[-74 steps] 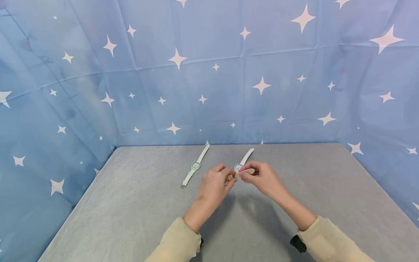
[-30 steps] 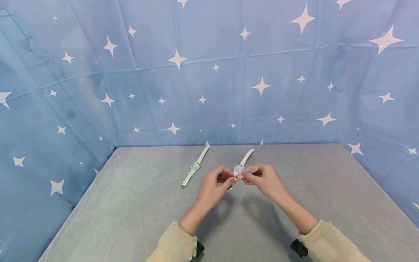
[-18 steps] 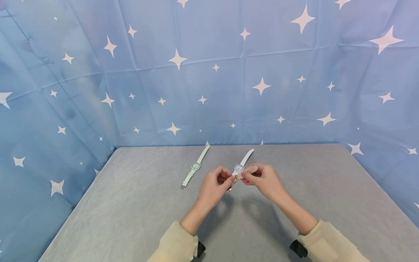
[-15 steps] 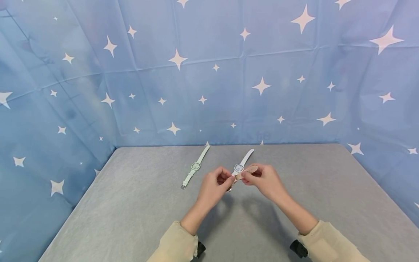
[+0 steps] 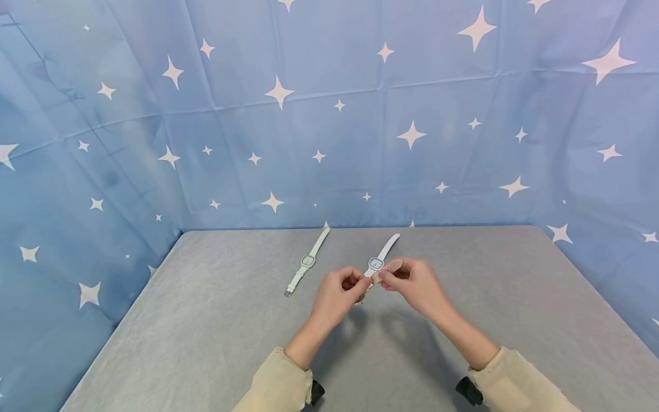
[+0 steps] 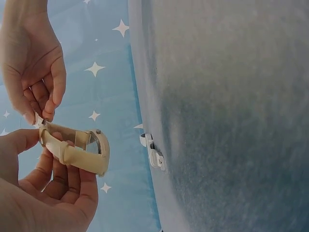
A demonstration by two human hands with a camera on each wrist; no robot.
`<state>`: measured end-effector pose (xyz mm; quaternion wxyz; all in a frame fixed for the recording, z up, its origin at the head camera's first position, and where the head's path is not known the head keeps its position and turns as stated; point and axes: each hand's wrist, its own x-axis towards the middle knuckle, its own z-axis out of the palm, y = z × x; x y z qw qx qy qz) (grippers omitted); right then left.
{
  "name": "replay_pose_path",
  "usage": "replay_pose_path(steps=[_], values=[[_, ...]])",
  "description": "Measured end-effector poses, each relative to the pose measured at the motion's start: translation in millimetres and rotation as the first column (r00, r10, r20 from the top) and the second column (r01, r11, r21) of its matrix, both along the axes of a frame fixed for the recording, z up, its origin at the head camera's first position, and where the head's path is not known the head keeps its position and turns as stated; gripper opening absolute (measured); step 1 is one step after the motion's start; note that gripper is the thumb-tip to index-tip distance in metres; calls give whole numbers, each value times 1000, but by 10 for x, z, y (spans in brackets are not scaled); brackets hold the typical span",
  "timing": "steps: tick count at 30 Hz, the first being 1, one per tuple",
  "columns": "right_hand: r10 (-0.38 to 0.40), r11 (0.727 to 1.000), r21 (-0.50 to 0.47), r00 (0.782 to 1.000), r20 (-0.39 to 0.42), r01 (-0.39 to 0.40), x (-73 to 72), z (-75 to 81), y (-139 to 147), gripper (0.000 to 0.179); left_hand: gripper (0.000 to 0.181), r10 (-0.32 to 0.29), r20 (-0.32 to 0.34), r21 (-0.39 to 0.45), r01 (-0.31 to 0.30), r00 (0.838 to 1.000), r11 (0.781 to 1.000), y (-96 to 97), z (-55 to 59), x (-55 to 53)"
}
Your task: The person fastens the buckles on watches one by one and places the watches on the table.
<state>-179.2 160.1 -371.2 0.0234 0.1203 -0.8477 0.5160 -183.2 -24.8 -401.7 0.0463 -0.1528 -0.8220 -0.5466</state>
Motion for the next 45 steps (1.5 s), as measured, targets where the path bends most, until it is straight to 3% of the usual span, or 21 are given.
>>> replay_pose_path(steps=[8,14,22,30,38,45], values=[[-32,996,82,999,-39,35,15,3,-17,9,15,-16,-19,19,16,1000,1000,15,-2,10],[-42,992,117,998,-39,46,19,9,-18,8,15,-13,32,0,13,999,1000,30,37,17],[-37,989,140,998,-57,44,40,3,-14,9,16,-25,45,-8,25,999,1000,20,26,20],[-16,981,191,995,-99,35,81,14,-25,6,15,-28,61,-19,29,998,999,20,19,11],[33,963,266,961,-275,43,89,-11,-61,7,17,-37,75,-17,39,996,999,14,15,-7],[97,962,271,969,-227,-33,69,-1,-38,5,18,-38,109,-5,39,993,999,-14,12,-12]])
